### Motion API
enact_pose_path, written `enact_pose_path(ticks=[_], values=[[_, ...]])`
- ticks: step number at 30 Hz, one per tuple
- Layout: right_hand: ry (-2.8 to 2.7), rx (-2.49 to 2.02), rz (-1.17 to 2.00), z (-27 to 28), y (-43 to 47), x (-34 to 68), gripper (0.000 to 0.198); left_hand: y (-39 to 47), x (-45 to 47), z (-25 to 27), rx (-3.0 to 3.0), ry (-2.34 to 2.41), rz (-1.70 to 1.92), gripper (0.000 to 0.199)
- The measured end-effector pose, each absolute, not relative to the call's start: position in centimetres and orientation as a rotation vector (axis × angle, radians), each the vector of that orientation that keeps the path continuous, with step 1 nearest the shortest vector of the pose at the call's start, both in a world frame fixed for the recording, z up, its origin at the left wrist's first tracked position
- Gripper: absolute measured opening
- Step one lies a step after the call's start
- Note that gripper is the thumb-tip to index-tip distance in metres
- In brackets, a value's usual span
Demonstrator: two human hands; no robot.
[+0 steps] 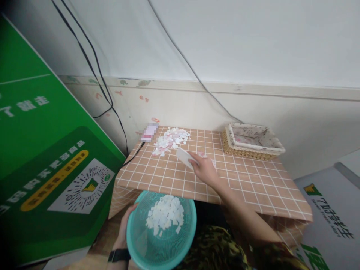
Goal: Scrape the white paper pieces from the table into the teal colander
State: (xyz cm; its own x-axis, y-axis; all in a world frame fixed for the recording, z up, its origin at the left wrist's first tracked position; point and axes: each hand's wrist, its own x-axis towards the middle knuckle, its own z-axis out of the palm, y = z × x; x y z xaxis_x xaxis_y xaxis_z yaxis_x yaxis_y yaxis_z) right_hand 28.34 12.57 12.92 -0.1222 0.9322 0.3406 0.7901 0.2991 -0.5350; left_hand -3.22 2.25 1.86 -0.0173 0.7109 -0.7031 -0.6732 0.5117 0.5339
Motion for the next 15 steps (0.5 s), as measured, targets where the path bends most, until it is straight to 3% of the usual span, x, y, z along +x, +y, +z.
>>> enact_pose_path(ticks=[8,15], values=[[-2.032,-1.518,0.271,13.9,21.6,30.9,0.036,2.5,-3.0,2.3,0.032,1.174,1.068,0.008],[-2.097,-1.403,0.619,14.1,24.6,32.8,0.031,2.5,-3.3,2.3,-0.003,1.153,1.048,0.008]])
